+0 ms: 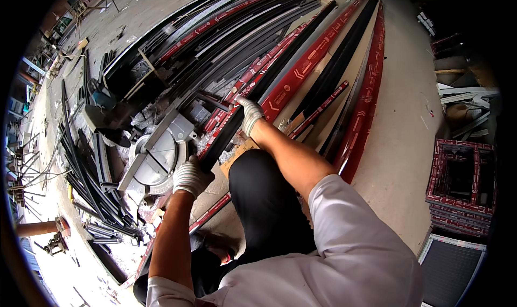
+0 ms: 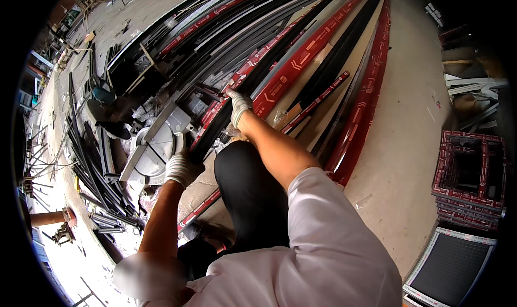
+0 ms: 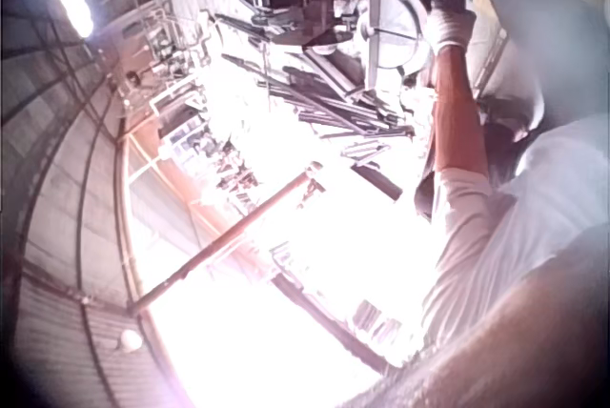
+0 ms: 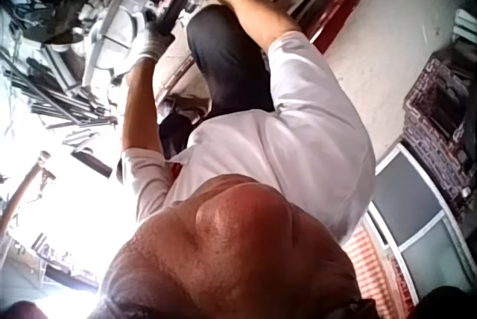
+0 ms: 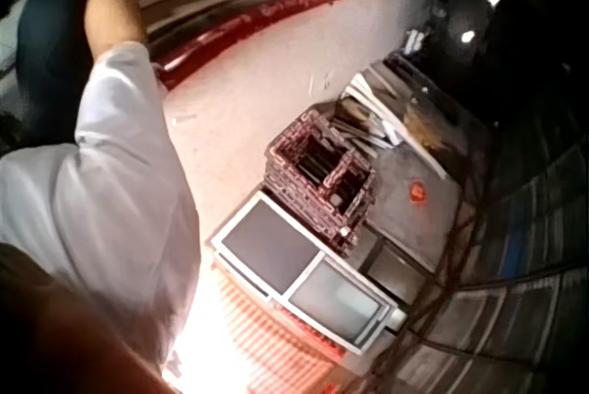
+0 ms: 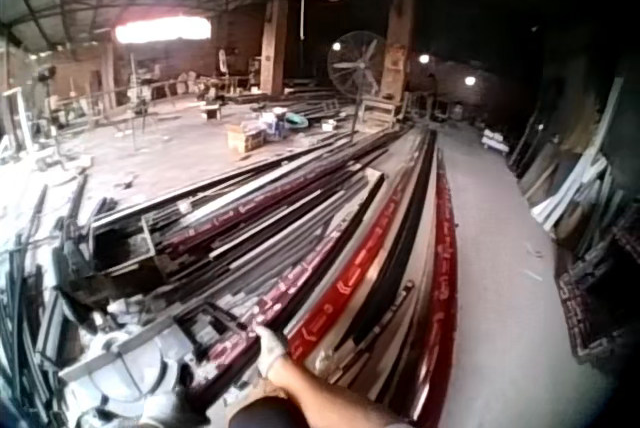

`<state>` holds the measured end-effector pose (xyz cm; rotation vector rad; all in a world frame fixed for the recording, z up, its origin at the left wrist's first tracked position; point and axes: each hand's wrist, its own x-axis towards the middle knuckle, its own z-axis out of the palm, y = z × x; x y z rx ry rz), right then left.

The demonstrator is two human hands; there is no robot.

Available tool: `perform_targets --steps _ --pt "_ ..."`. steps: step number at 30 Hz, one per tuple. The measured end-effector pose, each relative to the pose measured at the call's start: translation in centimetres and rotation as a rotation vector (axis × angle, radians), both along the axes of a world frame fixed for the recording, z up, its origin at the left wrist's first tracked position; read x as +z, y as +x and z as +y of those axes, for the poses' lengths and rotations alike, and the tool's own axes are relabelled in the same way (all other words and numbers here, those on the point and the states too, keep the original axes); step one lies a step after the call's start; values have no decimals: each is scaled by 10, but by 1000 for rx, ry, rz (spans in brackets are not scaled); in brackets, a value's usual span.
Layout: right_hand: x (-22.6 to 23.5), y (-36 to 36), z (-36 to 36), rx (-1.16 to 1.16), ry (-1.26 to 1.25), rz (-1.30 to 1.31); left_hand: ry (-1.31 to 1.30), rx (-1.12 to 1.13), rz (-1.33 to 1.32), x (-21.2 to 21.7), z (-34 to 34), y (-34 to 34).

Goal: The person walks through a workshop, picks up long metal profiles, and sits on the floor to inspect and measure them with a tape measure. The person handles the profiles one by one, checking their length and condition before placing them back.

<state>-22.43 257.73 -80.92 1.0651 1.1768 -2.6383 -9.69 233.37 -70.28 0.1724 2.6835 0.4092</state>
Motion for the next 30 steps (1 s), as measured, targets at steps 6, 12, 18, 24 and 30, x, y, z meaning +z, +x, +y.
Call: perform_targets --steps 6,12,18,24,30 --pt "-37 -15 50 -96 128 -74 24 -45 35 -22 24 5" --pt "-43 -25 70 -49 6 -34 -58 78 -10 -32 -87 83" --pt "-71 -62 111 -50 41 -52 -57 124 -99 -75 -193 130" --pt "-59 -75 105 37 -166 -19 -78 150 -108 -95 -140 86" --pt "-120 -35 88 146 -322 16 -61 37 -140 -80 -11 -14"
